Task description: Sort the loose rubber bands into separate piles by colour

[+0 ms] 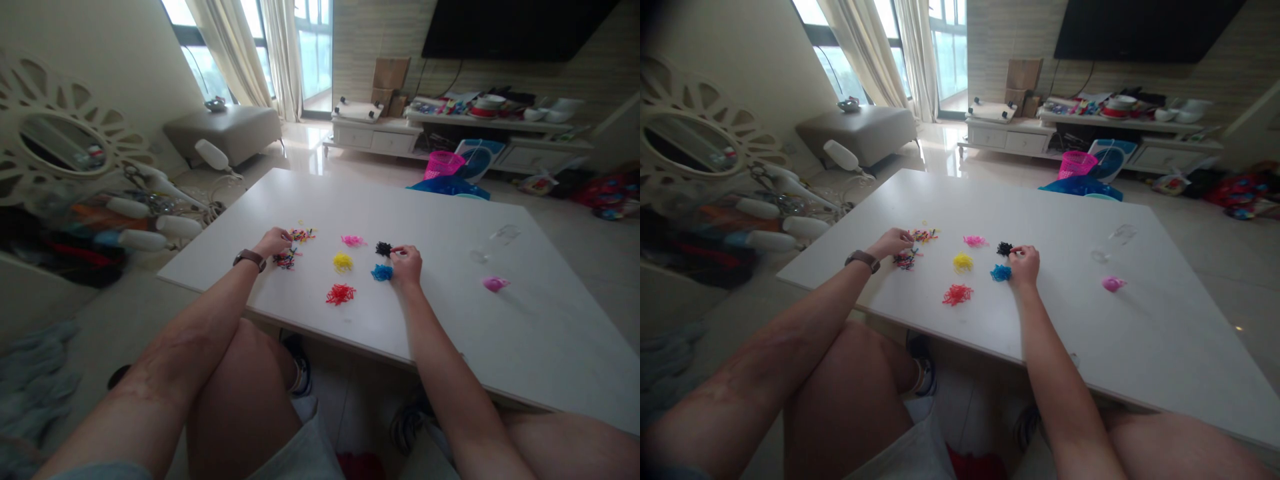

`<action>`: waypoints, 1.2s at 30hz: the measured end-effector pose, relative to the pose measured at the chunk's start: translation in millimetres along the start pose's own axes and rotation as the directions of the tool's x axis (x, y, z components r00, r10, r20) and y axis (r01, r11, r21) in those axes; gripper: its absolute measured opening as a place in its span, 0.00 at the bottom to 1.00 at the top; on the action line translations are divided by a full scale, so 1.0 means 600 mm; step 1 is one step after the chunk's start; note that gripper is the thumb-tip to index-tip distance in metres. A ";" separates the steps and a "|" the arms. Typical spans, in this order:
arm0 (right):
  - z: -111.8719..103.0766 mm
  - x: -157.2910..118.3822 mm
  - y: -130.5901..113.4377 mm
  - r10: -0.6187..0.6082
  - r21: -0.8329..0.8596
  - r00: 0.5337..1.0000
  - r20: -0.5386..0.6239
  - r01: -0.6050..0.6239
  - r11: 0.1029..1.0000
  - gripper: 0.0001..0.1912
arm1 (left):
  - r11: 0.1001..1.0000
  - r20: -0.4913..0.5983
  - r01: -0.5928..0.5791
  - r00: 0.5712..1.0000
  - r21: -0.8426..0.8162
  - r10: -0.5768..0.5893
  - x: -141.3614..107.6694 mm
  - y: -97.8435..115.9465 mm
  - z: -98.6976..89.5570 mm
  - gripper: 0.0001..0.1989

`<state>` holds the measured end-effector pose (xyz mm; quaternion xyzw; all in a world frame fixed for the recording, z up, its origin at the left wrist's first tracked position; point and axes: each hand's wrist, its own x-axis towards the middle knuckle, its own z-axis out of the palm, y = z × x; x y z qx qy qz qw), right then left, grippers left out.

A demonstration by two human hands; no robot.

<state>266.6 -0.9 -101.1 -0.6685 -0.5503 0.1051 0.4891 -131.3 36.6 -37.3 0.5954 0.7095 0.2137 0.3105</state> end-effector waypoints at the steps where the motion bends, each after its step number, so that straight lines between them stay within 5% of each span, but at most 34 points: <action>1: 0.000 0.000 -0.001 0.002 -0.003 1.000 0.000 -0.002 1.000 0.05 | 1.000 -0.006 0.013 1.000 -0.007 -0.013 0.001 0.000 0.000 0.10; 21: 0.004 -0.001 0.001 -0.016 -0.014 1.000 0.000 0.016 1.000 0.05 | 0.989 0.052 0.024 0.999 -0.146 -0.017 -0.003 0.007 -0.004 0.09; 28: 0.001 -0.002 -0.006 -0.018 -0.017 1.000 -0.020 0.018 1.000 0.05 | 0.988 0.071 -0.058 0.995 -0.145 0.069 -0.012 0.018 -0.004 0.10; 32: -0.005 -0.015 -0.029 -0.153 -0.022 0.986 -0.062 0.152 0.988 0.05 | 0.962 0.147 -0.144 0.972 -0.233 0.181 -0.026 0.044 0.012 0.11; 36: -0.009 -0.044 -0.075 -0.350 0.107 0.935 0.053 0.343 0.933 0.05 | 0.929 0.239 -0.256 0.916 -0.266 0.321 -0.045 0.086 0.043 0.11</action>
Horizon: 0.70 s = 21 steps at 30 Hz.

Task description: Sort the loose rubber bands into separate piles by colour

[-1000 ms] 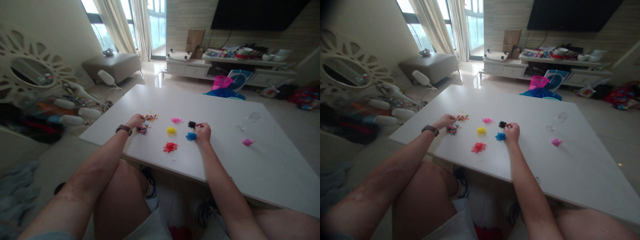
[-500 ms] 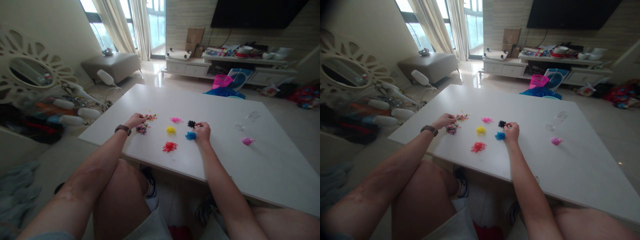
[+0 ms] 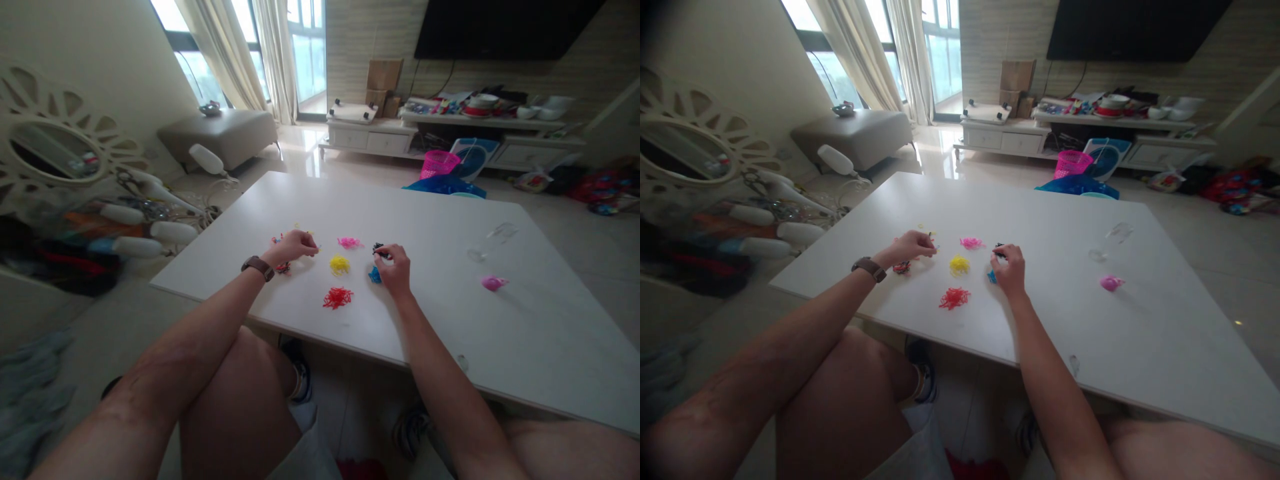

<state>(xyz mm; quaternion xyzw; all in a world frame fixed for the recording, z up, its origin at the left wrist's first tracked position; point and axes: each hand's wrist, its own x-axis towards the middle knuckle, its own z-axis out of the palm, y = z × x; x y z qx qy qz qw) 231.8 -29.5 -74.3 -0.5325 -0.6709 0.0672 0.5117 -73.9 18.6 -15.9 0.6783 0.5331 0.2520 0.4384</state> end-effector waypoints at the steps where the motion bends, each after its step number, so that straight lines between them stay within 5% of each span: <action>1: 0.002 -0.003 -0.014 -0.037 0.052 0.999 0.030 0.035 0.998 0.05 | 0.999 0.032 -0.047 0.998 -0.014 0.047 0.001 0.010 0.012 0.10; 5: 0.013 -0.015 -0.057 -0.123 0.241 0.978 0.171 0.080 0.967 0.07 | 0.983 0.143 -0.174 0.973 -0.062 0.181 0.000 0.047 0.059 0.08; 9: 0.024 -0.023 -0.069 -0.097 0.365 0.961 0.261 -0.005 0.931 0.09 | 0.967 0.192 -0.231 0.950 -0.104 0.247 0.001 0.063 0.086 0.09; 21: 0.030 -0.023 -0.068 0.023 0.444 0.955 0.296 -0.159 0.882 0.10 | 0.946 0.228 -0.323 0.921 -0.012 0.317 0.002 0.067 0.097 0.10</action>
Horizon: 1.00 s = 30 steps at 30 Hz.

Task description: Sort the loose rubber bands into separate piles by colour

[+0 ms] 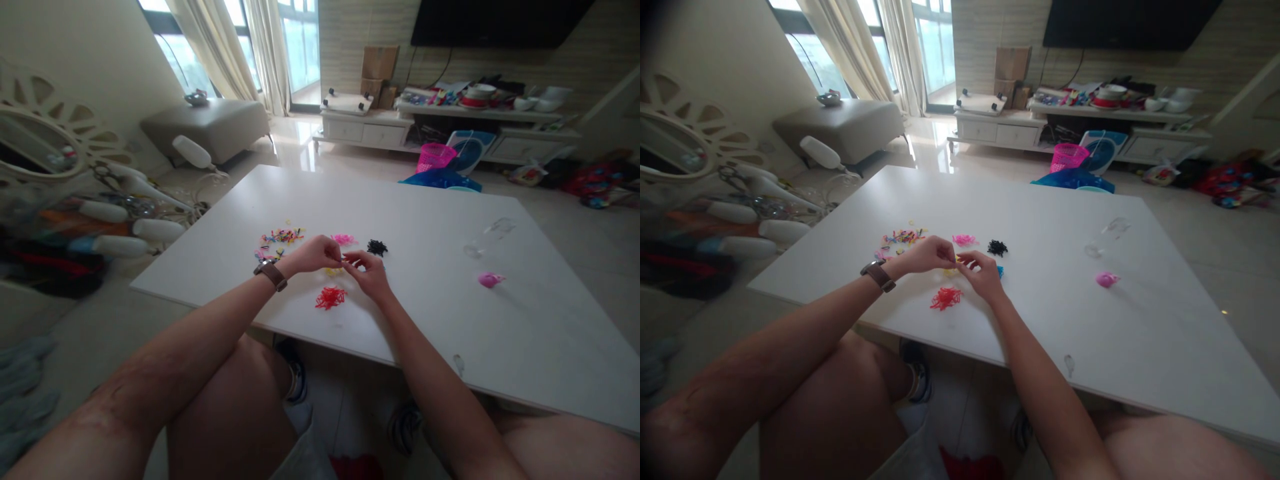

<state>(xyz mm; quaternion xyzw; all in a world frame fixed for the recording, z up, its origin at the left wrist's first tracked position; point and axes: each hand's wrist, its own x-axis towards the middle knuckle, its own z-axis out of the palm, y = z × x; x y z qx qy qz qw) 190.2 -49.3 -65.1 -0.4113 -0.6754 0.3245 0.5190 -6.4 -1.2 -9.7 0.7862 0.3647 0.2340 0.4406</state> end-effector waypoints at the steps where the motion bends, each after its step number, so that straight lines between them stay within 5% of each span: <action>1: 0.000 0.000 0.002 0.001 0.007 1.000 0.008 -0.001 1.000 0.11 | 1.000 0.006 -0.006 1.000 0.016 0.006 -0.001 0.001 0.000 0.09; 16: 0.000 -0.004 0.006 -0.009 0.022 1.000 -0.012 0.009 1.000 0.08 | 0.956 -0.021 -0.032 0.999 0.293 0.040 0.000 0.012 0.014 0.02; 30: -0.008 0.003 0.012 0.140 0.107 0.988 -0.062 -0.133 0.985 0.12 | 0.987 -0.040 -0.055 0.997 0.151 0.062 0.014 0.016 0.013 0.02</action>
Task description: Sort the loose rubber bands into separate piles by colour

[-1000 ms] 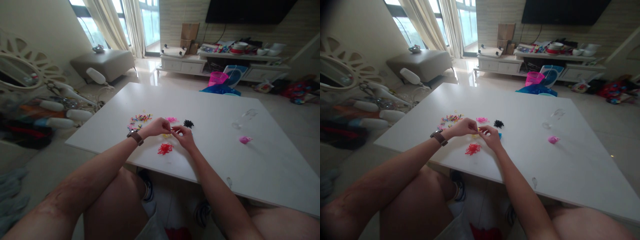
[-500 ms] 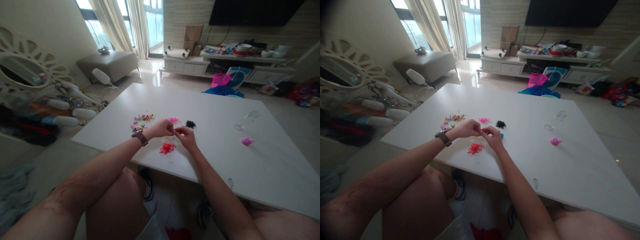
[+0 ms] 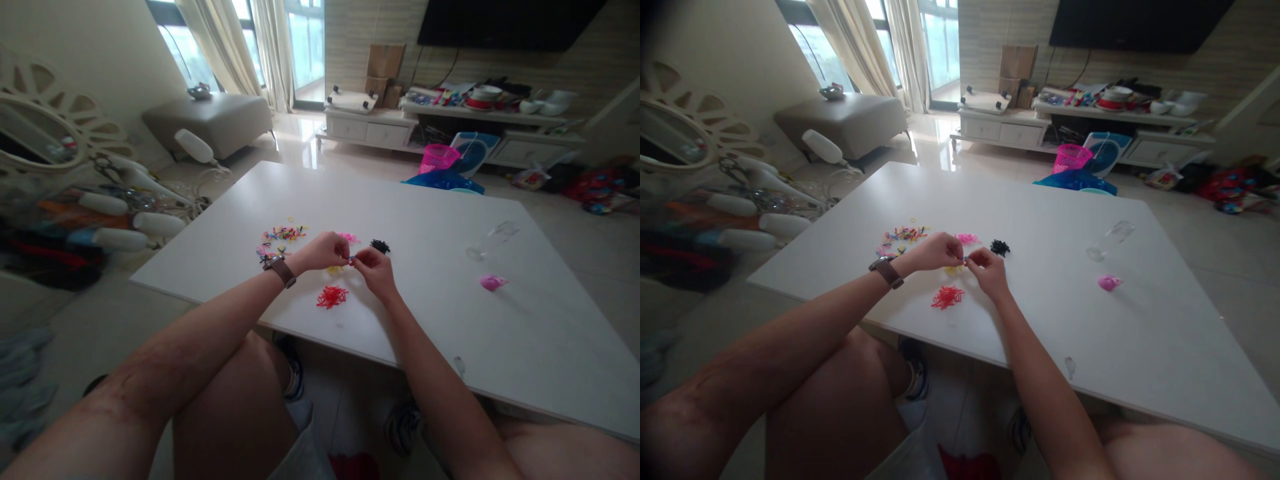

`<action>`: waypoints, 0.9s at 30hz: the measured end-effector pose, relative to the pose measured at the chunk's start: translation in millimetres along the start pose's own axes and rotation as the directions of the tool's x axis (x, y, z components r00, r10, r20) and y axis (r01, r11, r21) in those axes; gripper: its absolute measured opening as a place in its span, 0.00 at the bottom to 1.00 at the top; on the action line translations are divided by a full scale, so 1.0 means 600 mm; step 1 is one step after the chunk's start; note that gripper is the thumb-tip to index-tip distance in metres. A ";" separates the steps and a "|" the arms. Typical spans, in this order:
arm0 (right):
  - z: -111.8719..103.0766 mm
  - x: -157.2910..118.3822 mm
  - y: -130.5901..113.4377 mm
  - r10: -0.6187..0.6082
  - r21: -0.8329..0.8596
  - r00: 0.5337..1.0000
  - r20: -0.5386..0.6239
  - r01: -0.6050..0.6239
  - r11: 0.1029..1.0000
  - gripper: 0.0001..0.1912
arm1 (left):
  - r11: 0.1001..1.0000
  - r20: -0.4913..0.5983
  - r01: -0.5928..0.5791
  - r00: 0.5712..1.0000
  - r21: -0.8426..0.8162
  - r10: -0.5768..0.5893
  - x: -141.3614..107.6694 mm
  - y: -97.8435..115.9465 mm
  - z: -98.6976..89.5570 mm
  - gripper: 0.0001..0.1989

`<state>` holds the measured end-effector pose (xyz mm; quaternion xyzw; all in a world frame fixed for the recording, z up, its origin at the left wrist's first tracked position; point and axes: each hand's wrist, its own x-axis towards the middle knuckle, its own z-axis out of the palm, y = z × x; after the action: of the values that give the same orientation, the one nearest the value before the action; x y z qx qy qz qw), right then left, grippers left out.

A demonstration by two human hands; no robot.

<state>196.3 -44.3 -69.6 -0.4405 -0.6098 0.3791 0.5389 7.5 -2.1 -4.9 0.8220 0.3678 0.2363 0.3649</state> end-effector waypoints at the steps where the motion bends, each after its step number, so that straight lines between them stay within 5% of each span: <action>1: 0.000 0.000 0.000 0.006 0.006 1.000 0.000 -0.006 1.000 0.13 | 1.000 -0.005 -0.003 1.000 0.008 0.003 0.000 0.002 0.000 0.02; 10: -0.002 0.002 0.000 0.002 0.000 1.000 -0.020 -0.002 1.000 0.13 | 0.998 -0.002 0.027 1.000 0.053 -0.027 -0.003 0.006 -0.002 0.04; 17: -0.006 0.007 0.004 0.021 0.047 0.986 -0.164 -0.014 0.999 0.12 | 0.995 -0.055 0.091 0.995 0.029 -0.089 0.003 -0.016 -0.013 0.03; 27: -0.015 0.009 0.005 0.019 0.018 0.956 -0.293 -0.014 1.000 0.12 | 0.935 -0.316 0.355 0.889 0.013 -0.333 0.016 -0.072 -0.026 0.07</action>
<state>205.2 -38.5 -69.5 -0.4927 -0.5164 0.3189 0.6236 -15.4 32.2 -27.4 0.7092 0.5679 0.2803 0.3097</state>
